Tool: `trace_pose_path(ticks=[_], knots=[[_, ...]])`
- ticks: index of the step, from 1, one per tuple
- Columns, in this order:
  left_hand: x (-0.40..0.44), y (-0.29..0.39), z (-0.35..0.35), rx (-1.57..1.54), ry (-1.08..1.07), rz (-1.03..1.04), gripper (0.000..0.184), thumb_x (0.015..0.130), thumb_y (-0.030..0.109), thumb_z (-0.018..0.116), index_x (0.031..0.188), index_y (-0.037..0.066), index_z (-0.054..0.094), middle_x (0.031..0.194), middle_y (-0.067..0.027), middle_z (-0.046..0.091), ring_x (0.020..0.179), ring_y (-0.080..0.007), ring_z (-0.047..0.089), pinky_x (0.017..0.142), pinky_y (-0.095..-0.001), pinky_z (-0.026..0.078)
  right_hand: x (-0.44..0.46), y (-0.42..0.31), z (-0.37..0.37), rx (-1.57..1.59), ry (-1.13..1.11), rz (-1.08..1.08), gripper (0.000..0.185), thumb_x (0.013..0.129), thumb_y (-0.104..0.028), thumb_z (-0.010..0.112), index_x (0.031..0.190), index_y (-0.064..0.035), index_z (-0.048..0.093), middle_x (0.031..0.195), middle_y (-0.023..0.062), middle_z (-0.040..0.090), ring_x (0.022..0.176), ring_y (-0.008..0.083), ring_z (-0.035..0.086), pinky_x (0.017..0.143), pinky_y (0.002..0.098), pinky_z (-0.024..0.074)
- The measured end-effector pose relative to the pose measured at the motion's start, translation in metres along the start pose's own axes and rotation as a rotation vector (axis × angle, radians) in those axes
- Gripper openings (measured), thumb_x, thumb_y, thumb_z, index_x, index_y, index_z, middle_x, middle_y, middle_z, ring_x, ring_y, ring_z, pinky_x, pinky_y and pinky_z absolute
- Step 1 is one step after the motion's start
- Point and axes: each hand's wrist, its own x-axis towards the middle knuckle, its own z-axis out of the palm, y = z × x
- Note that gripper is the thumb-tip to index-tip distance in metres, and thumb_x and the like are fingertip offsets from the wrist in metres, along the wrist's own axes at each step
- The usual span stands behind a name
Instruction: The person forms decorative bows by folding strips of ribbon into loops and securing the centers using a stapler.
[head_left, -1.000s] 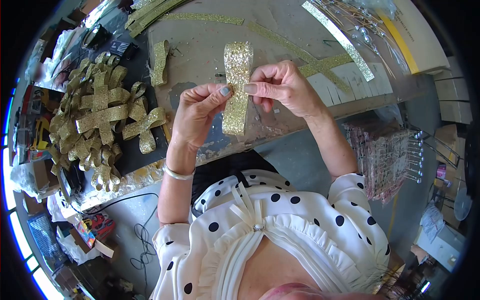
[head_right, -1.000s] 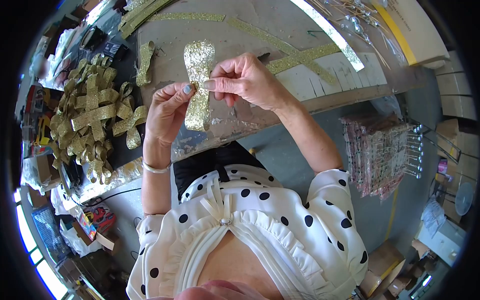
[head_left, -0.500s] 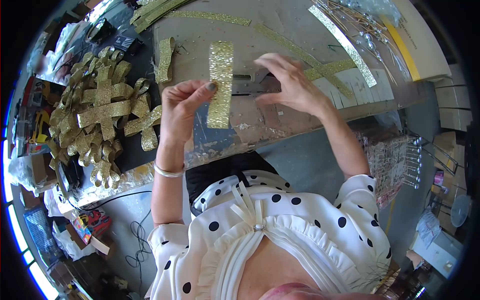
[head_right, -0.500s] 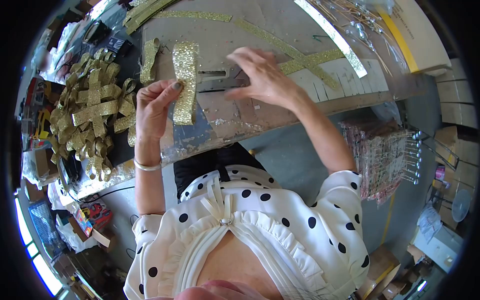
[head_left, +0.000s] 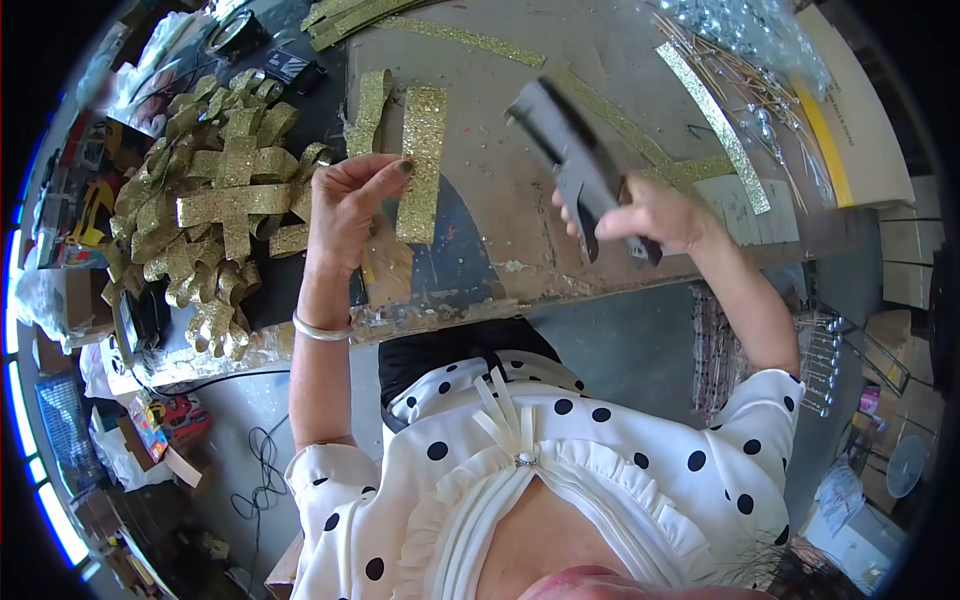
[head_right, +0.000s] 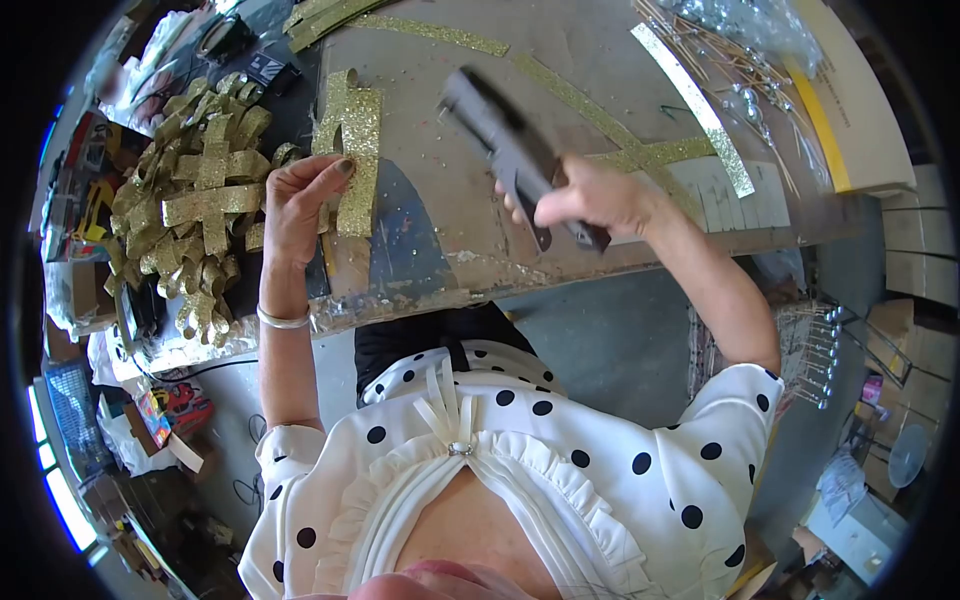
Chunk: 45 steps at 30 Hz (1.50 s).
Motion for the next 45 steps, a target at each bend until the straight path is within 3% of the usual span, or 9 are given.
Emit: trace_pose_path(ticks=[2,4,17,28,34,36,39,44,45], knots=[[0.001,0.001,0.007,-0.052,-0.053,0.007,0.014,0.078,0.008,0.066,0.087,-0.003,0.066,0.072,-0.0042,0.064,0.065,-0.0074,0.056,0.063,-0.0196,0.044,-0.002,-0.004,0.008,-0.519,-0.034,0.06,0.04,0.065,-0.004,0.055,0.105,0.0005,0.051,0.09,0.0065,0.057,0.084,0.0152,0.055,0.077,0.028,0.0447],[0.002,0.003,0.013,-0.087,-0.067,-0.003,0.014,0.078,0.009,0.066,0.085,-0.003,0.066,0.071,-0.0037,0.064,0.065,-0.0072,0.055,0.063,-0.0197,0.044,-0.003,-0.008,0.022,-0.7,0.071,0.054,0.033,0.067,-0.002,0.052,0.1,0.0023,0.051,0.084,0.0072,0.056,0.078,0.0157,0.054,0.07,0.0275,0.0452],[0.0,0.012,0.026,-0.07,-0.17,0.0,0.01,0.077,0.005,0.066,0.082,-0.004,0.066,0.071,-0.0042,0.064,0.064,-0.0071,0.056,0.062,-0.0196,0.044,0.0,-0.011,0.026,-0.833,0.099,-0.059,0.046,0.074,-0.013,0.061,0.112,0.0087,0.047,0.1,0.0184,0.056,0.081,0.0241,0.058,0.064,0.0295,0.0508],[0.0,0.009,0.03,-0.049,-0.229,-0.014,0.01,0.076,0.004,0.066,0.082,-0.004,0.066,0.07,-0.0042,0.064,0.063,-0.007,0.056,0.06,-0.0192,0.044,0.009,0.014,0.023,-0.928,0.173,-0.231,0.042,0.076,-0.023,0.066,0.101,0.009,0.054,0.082,0.0196,0.06,0.074,0.029,0.06,0.07,0.0364,0.0484],[0.007,-0.012,0.028,0.008,-0.182,-0.053,0.012,0.077,0.005,0.064,0.083,-0.005,0.066,0.071,-0.0049,0.064,0.063,-0.0061,0.056,0.058,-0.0187,0.044,0.015,0.005,0.016,-0.916,0.113,-0.035,0.048,0.076,-0.039,0.064,0.093,0.0054,0.055,0.078,0.0182,0.06,0.078,0.0312,0.059,0.076,0.039,0.0454],[0.011,-0.016,0.028,0.168,0.064,0.014,0.013,0.078,0.006,0.064,0.083,-0.006,0.066,0.071,-0.0045,0.064,0.063,-0.0061,0.056,0.058,-0.0188,0.044,0.017,-0.001,0.01,-0.934,0.065,0.047,0.057,0.075,-0.048,0.063,0.094,0.0044,0.053,0.086,0.0186,0.059,0.085,0.0319,0.057,0.078,0.0401,0.0436],[0.02,-0.018,0.026,-0.036,0.199,-0.014,0.013,0.078,0.007,0.064,0.084,-0.003,0.066,0.069,-0.0025,0.062,0.061,-0.0059,0.053,0.057,-0.019,0.042,0.029,0.012,-0.005,-1.372,0.261,0.069,0.068,0.071,-0.055,0.062,0.102,0.0035,0.046,0.1,0.018,0.05,0.095,0.0308,0.05,0.084,0.0415,0.0383],[0.018,-0.022,0.061,-0.318,0.121,-0.107,0.015,0.079,0.014,0.066,0.087,0.001,0.066,0.07,0.0001,0.061,0.062,-0.0047,0.049,0.058,-0.0189,0.039,0.049,0.027,-0.013,-1.55,0.427,-0.066,0.066,0.072,-0.053,0.06,0.103,0.0035,0.046,0.107,0.017,0.045,0.101,0.03,0.044,0.087,0.0421,0.0348],[0.018,-0.024,0.066,-0.348,0.12,-0.108,0.016,0.079,0.014,0.066,0.088,0.0,0.066,0.072,0.0004,0.061,0.063,-0.0042,0.049,0.058,-0.0186,0.038,0.051,0.028,-0.013,-1.488,0.508,-0.316,0.059,0.076,-0.05,0.058,0.101,0.0033,0.049,0.103,0.0152,0.048,0.097,0.0267,0.046,0.084,0.0392,0.0368]])
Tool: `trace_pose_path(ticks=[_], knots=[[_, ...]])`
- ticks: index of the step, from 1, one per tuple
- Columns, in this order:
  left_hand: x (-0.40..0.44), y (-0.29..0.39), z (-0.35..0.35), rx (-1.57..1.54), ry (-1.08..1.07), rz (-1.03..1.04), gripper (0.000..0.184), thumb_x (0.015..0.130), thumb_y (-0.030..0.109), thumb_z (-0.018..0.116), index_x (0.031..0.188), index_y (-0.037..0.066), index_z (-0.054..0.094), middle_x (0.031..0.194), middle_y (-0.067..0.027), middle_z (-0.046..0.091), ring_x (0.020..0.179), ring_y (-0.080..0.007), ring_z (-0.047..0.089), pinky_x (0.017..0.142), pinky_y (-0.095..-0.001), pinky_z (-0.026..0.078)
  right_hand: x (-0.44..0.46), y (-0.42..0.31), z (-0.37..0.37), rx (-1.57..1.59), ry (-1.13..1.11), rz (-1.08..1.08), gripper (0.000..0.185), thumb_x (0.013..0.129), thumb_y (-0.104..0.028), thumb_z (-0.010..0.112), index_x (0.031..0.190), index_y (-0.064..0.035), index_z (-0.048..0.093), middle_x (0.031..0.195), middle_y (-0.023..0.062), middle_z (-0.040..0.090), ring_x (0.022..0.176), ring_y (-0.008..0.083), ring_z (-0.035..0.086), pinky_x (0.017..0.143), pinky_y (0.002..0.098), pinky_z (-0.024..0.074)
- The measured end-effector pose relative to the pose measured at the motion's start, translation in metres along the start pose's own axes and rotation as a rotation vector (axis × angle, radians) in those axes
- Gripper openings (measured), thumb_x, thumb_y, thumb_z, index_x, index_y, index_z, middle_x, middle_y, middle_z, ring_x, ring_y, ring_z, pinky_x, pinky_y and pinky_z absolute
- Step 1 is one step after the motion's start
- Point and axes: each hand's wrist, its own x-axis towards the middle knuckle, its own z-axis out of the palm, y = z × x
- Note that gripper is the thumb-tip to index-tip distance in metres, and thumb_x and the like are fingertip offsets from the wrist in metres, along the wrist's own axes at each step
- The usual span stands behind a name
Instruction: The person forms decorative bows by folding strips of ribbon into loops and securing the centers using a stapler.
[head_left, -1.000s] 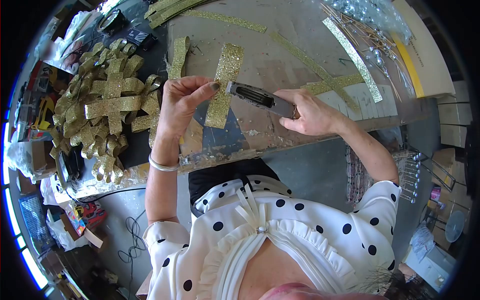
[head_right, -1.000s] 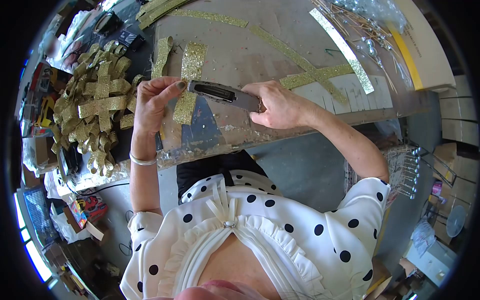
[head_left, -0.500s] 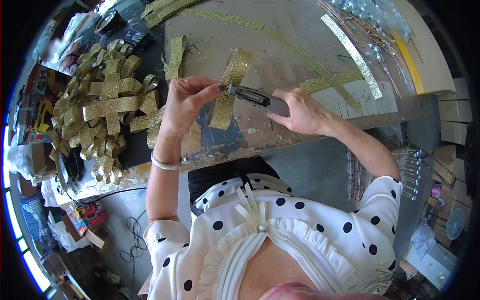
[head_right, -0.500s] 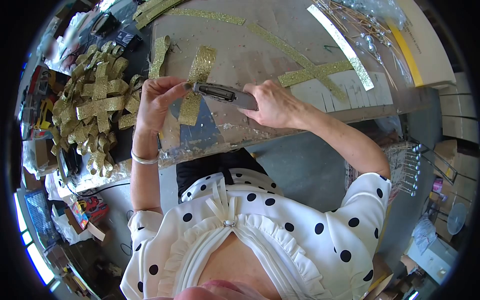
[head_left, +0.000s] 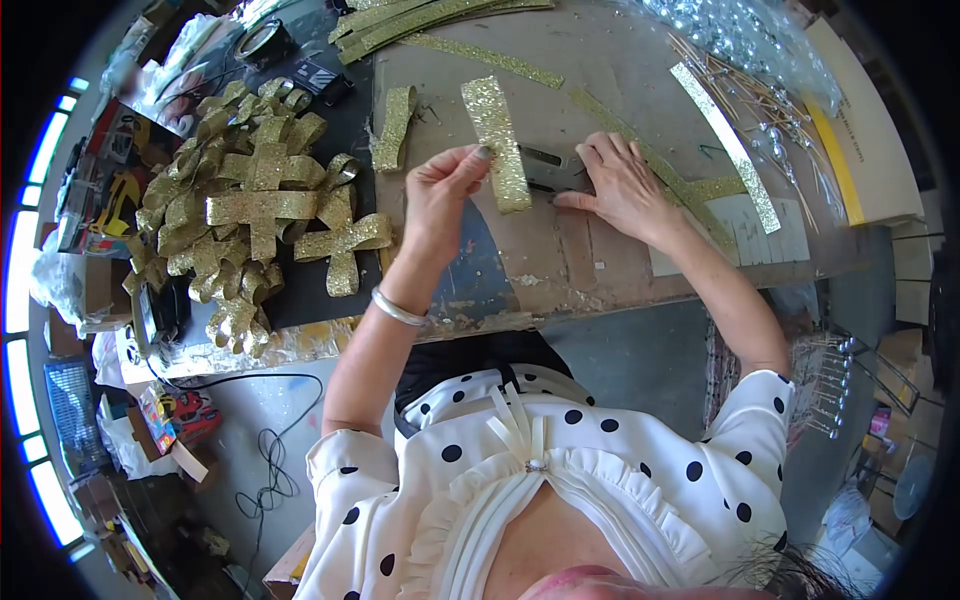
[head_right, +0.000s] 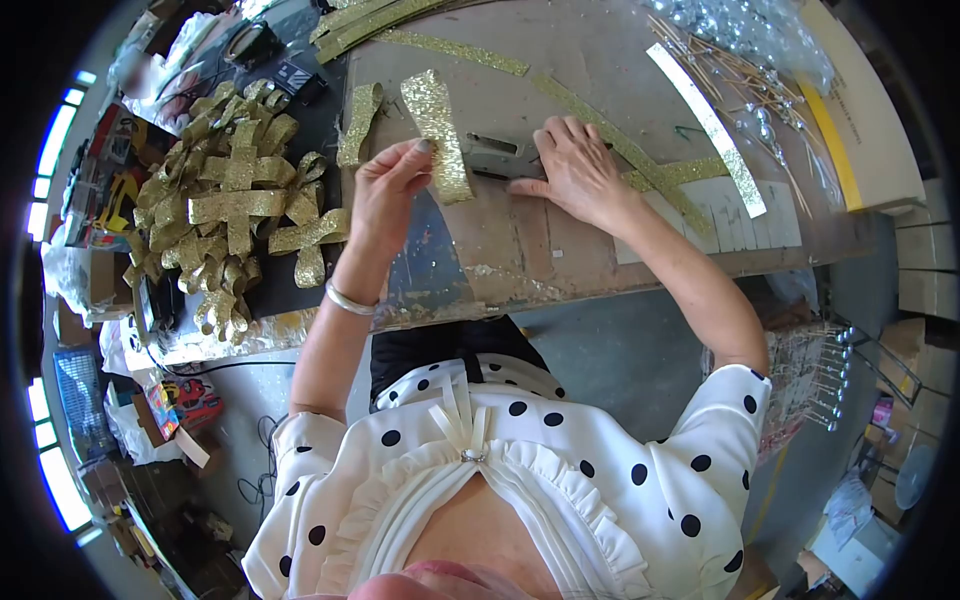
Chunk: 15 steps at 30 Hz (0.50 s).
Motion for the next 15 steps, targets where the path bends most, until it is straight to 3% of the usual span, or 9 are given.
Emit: trace_pose_path(ticks=[1,2,4,7,9,11,13,14,15], knots=[[0.001,-0.002,0.003,0.002,0.001,0.005,0.016,0.079,0.014,0.066,0.088,0.0,0.066,0.072,0.0004,0.061,0.063,-0.0042,0.049,0.058,-0.0186,0.038,0.0,-0.001,0.0,0.081,0.205,-0.094,0.053,0.079,-0.046,0.057,0.099,0.0031,0.051,0.1,0.0133,0.05,0.093,0.0234,0.049,0.081,0.0362,0.0389],[0.001,-0.003,0.007,0.005,-0.004,0.026,0.016,0.079,0.013,0.066,0.088,0.0,0.066,0.074,0.0003,0.062,0.064,-0.0042,0.05,0.059,-0.0186,0.039,0.0,-0.005,0.0,0.08,0.208,-0.095,0.053,0.079,-0.046,0.057,0.099,0.0031,0.051,0.1,0.0133,0.05,0.093,0.0234,0.049,0.081,0.0362,0.0389],[0.003,-0.008,0.015,-0.017,-0.034,0.07,0.014,0.08,0.011,0.065,0.088,0.0,0.066,0.078,-0.0006,0.063,0.07,-0.0043,0.052,0.064,-0.0186,0.041,0.002,-0.022,-0.005,1.198,0.056,0.265,0.032,0.085,-0.03,0.057,0.091,0.0008,0.058,0.087,0.0053,0.056,0.079,0.0115,0.052,0.07,0.026,0.0408],[-0.001,-0.009,0.028,0.051,-0.091,0.066,0.014,0.081,0.01,0.064,0.089,-0.001,0.065,0.079,-0.002,0.064,0.073,-0.0053,0.054,0.066,-0.0191,0.042,0.004,-0.035,0.003,1.438,0.182,0.288,0.018,0.086,-0.019,0.058,0.085,-0.0007,0.06,0.075,-0.0021,0.057,0.069,0.0025,0.049,0.062,0.0183,0.0386],[0.005,-0.007,0.027,0.063,-0.114,0.1,0.015,0.082,0.014,0.064,0.087,-0.001,0.065,0.077,-0.0009,0.063,0.069,-0.0055,0.053,0.065,-0.0189,0.042,0.004,-0.033,0.007,1.486,0.223,0.308,0.008,0.084,-0.011,0.058,0.084,-0.0028,0.06,0.073,-0.0039,0.056,0.068,0.0015,0.047,0.062,0.0171,0.038],[0.023,0.004,0.01,0.424,-0.052,0.246,0.021,0.08,0.021,0.066,0.084,0.0,0.065,0.073,-0.0035,0.062,0.064,-0.0124,0.054,0.065,-0.0226,0.043,0.002,-0.027,0.008,1.578,0.309,0.337,0.008,0.083,-0.011,0.059,0.082,-0.0029,0.06,0.072,-0.0039,0.054,0.066,0.0022,0.046,0.061,0.017,0.0373],[0.051,0.022,-0.016,1.328,0.354,0.999,0.026,0.077,0.026,0.066,0.082,0.001,0.064,0.072,-0.0084,0.062,0.059,-0.022,0.054,0.063,-0.0285,0.046,-0.002,-0.024,0.003,1.597,0.329,0.375,0.008,0.082,-0.011,0.06,0.08,-0.0033,0.06,0.071,-0.0042,0.054,0.064,0.0022,0.045,0.06,0.0165,0.0356],[0.058,0.023,-0.025,1.33,0.356,0.999,0.026,0.077,0.026,0.066,0.082,0.001,0.064,0.072,-0.0084,0.062,0.059,-0.022,0.054,0.063,-0.0285,0.046,-0.004,-0.021,0.002,1.581,0.322,0.39,0.008,0.082,-0.011,0.06,0.08,-0.0033,0.06,0.07,-0.0043,0.053,0.063,0.0019,0.044,0.059,0.0163,0.0349],[0.065,0.019,-0.034,1.562,0.465,0.948,0.024,0.077,0.025,0.064,0.082,0.001,0.064,0.075,-0.0118,0.062,0.064,-0.0267,0.057,0.064,-0.0332,0.047,-0.005,-0.019,0.001,1.563,0.316,0.404,0.009,0.082,-0.012,0.06,0.08,-0.0034,0.06,0.07,-0.0045,0.053,0.063,0.0017,0.044,0.059,0.0162,0.0341]])
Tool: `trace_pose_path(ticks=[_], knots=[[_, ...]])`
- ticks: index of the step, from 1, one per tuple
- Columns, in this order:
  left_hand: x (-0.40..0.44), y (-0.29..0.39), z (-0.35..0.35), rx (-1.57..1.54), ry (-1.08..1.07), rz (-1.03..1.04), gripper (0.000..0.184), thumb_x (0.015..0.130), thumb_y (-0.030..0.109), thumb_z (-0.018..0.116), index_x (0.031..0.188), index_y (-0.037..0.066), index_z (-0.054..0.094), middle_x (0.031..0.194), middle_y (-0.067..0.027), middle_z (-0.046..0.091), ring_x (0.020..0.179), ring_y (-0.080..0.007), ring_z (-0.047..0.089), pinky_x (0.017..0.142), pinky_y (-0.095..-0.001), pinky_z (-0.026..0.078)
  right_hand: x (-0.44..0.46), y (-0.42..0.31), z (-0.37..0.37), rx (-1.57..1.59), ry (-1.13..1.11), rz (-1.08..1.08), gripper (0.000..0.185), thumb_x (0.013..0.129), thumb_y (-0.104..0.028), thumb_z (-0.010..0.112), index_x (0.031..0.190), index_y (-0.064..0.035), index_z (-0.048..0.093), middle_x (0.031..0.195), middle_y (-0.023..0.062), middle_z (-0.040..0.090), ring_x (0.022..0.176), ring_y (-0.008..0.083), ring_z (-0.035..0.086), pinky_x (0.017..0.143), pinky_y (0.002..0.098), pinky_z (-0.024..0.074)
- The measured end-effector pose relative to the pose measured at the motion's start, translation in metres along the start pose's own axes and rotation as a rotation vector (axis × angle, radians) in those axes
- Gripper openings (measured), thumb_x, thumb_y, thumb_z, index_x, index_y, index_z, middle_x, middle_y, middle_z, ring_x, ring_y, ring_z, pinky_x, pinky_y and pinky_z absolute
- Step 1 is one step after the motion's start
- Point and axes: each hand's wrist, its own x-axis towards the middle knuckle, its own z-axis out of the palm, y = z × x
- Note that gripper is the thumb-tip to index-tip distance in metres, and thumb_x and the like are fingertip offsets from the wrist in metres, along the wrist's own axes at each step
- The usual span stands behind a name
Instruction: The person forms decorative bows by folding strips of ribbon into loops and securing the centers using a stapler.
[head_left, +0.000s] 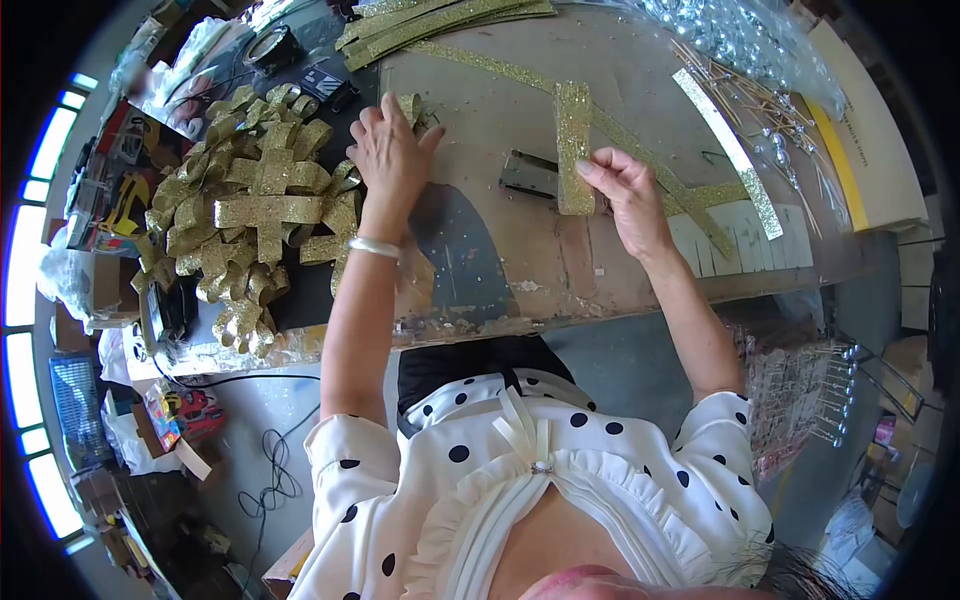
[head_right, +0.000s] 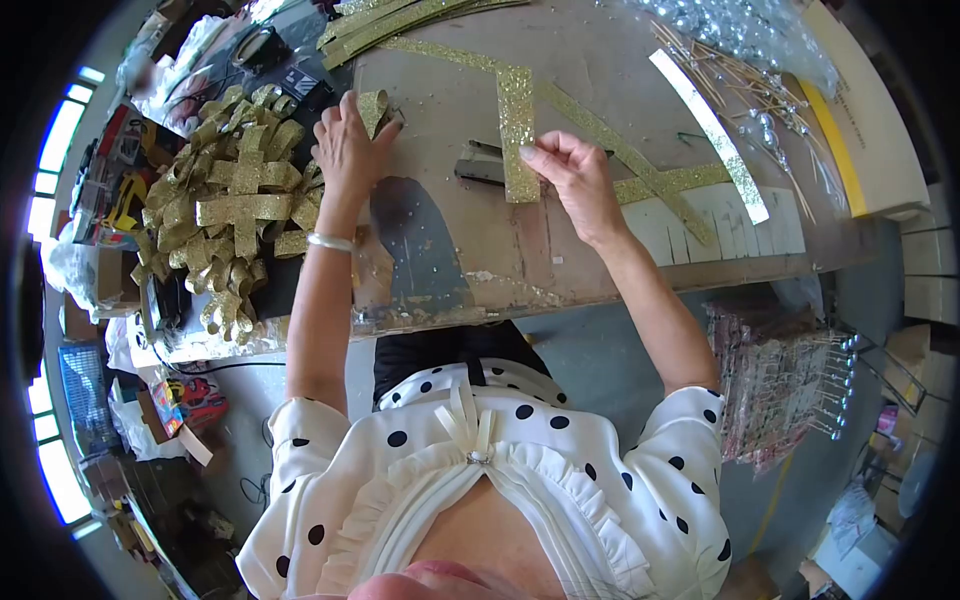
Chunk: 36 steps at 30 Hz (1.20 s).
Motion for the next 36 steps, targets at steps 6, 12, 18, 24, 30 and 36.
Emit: trace_pose_path(ticks=[6,12,18,24,30,36], knots=[[0.008,-0.019,0.005,0.138,-0.552,-0.211,0.02,0.077,0.014,0.053,0.079,-0.003,0.063,0.082,-0.0201,0.063,0.08,-0.0342,0.063,0.07,-0.0407,0.049,-0.002,-0.005,-0.004,-0.261,0.067,-0.095,0.01,0.083,-0.012,0.06,0.081,-0.0025,0.061,0.068,-0.0043,0.053,0.059,0.0021,0.044,0.054,0.0173,0.0338],[-0.01,0.038,-0.043,-1.516,-0.697,-0.883,0.024,0.085,0.01,0.046,0.098,-0.007,0.057,0.085,-0.0143,0.064,0.073,-0.018,0.062,0.061,-0.0259,0.05,0.012,-0.02,0.013,-0.767,0.283,-0.717,0.008,0.075,-0.006,0.065,0.081,-0.0008,0.063,0.072,0.0032,0.062,0.064,0.0122,0.056,0.061,0.0251,0.0424],[-0.025,0.061,-0.058,-1.717,-0.671,-0.958,0.023,0.085,0.007,0.045,0.099,-0.007,0.056,0.087,-0.0159,0.063,0.072,-0.0182,0.063,0.06,-0.0273,0.052,0.01,-0.022,0.039,-1.203,0.335,-1.075,0.015,0.066,-0.01,0.071,0.079,-0.0107,0.063,0.076,-0.0019,0.058,0.082,0.0128,0.052,0.079,0.033,0.0325],[-0.04,0.073,-0.07,-1.795,-0.512,-1.0,0.017,0.082,0.003,0.052,0.096,-0.005,0.058,0.085,-0.0104,0.063,0.071,-0.0167,0.062,0.062,-0.0274,0.051,-0.006,-0.013,0.044,-1.421,0.14,-1.119,0.023,0.068,-0.016,0.064,0.09,-0.0096,0.062,0.083,-0.0016,0.054,0.088,0.016,0.049,0.081,0.0365,0.0291],[-0.048,0.068,-0.061,-1.751,-0.445,-0.99,0.014,0.083,0.01,0.058,0.093,0.0,0.06,0.086,-0.0071,0.063,0.074,-0.0157,0.062,0.061,-0.0279,0.05,-0.008,-0.013,0.041,-1.243,0.015,-1.059,0.022,0.073,-0.02,0.066,0.091,-0.0082,0.06,0.092,0.0005,0.054,0.091,0.0176,0.048,0.081,0.0354,0.0312],[-0.046,0.068,-0.064,-1.803,-0.59,-1.094,0.015,0.084,0.012,0.058,0.092,0.0,0.061,0.085,-0.0072,0.063,0.073,-0.0162,0.063,0.057,-0.0259,0.05,0.001,-0.018,0.033,-0.413,-0.153,-0.087,0.023,0.083,-0.022,0.061,0.085,0.0008,0.061,0.076,0.0027,0.06,0.067,0.0103,0.056,0.061,0.0243,0.0454]])
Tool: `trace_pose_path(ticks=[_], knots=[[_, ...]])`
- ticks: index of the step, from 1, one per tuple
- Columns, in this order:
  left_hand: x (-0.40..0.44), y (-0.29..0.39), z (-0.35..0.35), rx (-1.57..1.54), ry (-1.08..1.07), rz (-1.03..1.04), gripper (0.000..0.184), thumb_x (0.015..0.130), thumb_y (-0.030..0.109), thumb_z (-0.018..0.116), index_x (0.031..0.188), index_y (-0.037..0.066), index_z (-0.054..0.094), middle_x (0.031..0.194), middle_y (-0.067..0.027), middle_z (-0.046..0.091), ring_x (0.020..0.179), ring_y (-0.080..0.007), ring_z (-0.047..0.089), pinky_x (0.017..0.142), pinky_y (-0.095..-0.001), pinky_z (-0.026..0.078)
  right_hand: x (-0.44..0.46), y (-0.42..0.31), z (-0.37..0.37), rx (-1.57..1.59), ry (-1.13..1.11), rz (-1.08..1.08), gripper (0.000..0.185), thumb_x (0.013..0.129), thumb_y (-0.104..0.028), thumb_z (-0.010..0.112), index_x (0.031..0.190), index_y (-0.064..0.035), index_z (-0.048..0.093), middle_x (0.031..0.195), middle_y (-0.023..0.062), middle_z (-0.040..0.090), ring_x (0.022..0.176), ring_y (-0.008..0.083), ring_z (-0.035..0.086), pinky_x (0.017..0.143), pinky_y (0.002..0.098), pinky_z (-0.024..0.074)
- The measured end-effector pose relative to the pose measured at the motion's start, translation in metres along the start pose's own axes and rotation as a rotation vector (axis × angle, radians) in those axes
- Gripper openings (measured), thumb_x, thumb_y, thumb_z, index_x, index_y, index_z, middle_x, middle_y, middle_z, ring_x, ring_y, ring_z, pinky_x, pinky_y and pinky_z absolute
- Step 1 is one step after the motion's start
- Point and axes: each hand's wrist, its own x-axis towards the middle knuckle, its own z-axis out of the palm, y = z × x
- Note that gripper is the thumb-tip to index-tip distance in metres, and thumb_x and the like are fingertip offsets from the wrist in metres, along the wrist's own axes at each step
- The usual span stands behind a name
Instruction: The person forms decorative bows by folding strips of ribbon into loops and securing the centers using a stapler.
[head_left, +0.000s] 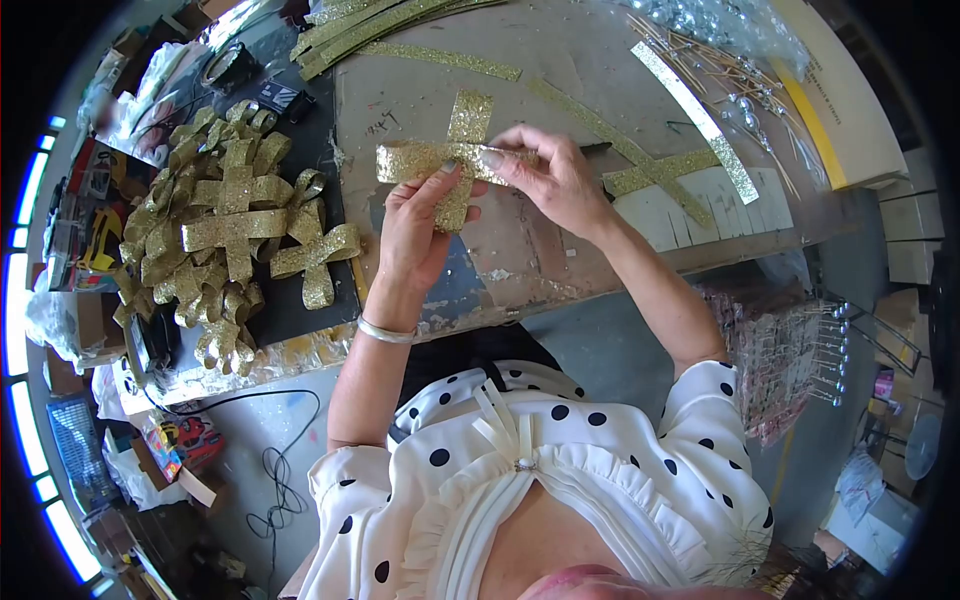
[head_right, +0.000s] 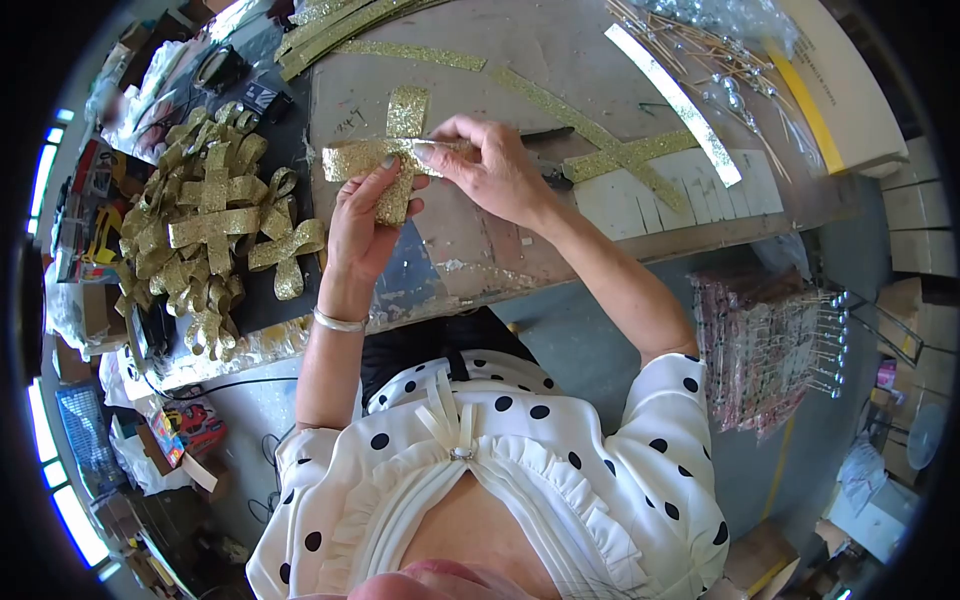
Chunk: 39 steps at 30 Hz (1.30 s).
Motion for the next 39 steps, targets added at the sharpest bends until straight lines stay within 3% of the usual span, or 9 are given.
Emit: trace_pose_path(ticks=[1,10,23,28,39], knots=[[0.002,0.0,-0.002,-0.003,-0.034,-0.031,0.015,0.084,0.012,0.059,0.092,0.0,0.061,0.085,-0.0074,0.063,0.073,-0.0164,0.063,0.056,-0.0258,0.05,-0.001,-0.002,0.006,0.14,0.03,-0.034,0.023,0.085,-0.02,0.058,0.085,0.002,0.06,0.069,0.0022,0.06,0.056,0.006,0.053,0.052,0.0209,0.0432],[-0.001,-0.003,0.0,0.09,-0.021,0.028,0.016,0.083,0.012,0.061,0.091,-0.001,0.062,0.087,-0.008,0.064,0.075,-0.0159,0.063,0.057,-0.0261,0.051,-0.005,0.001,0.01,0.241,0.023,0.047,0.014,0.084,-0.015,0.058,0.083,-0.0004,0.061,0.071,0.0031,0.061,0.056,0.006,0.052,0.051,0.0203,0.0432],[0.0,0.0,-0.003,0.047,-0.046,-0.053,0.014,0.083,0.015,0.061,0.084,0.001,0.062,0.085,-0.0062,0.063,0.076,-0.0123,0.059,0.062,-0.0278,0.051,-0.008,0.005,0.01,0.344,0.019,0.054,0.013,0.084,-0.013,0.057,0.085,-0.0006,0.061,0.072,0.0024,0.06,0.059,0.0062,0.053,0.052,0.0206,0.0452],[-0.001,-0.002,-0.004,0.102,-0.062,-0.014,0.017,0.083,0.014,0.061,0.09,-0.001,0.063,0.085,-0.007,0.063,0.074,-0.0135,0.06,0.06,-0.0267,0.05,-0.008,0.004,0.008,0.291,-0.02,0.068,0.013,0.084,-0.012,0.058,0.085,-0.0005,0.062,0.073,0.0032,0.061,0.061,0.006,0.054,0.051,0.0207,0.0456],[-0.006,-0.003,-0.008,0.161,-0.121,0.003,0.015,0.084,0.013,0.059,0.087,-0.001,0.064,0.078,-0.0062,0.064,0.065,-0.012,0.059,0.054,-0.0243,0.044,-0.018,0.005,0.016,0.355,0.049,0.022,0.014,0.083,-0.014,0.06,0.082,0.0002,0.063,0.067,0.002,0.061,0.056,0.0046,0.052,0.047,0.0204,0.0444]])
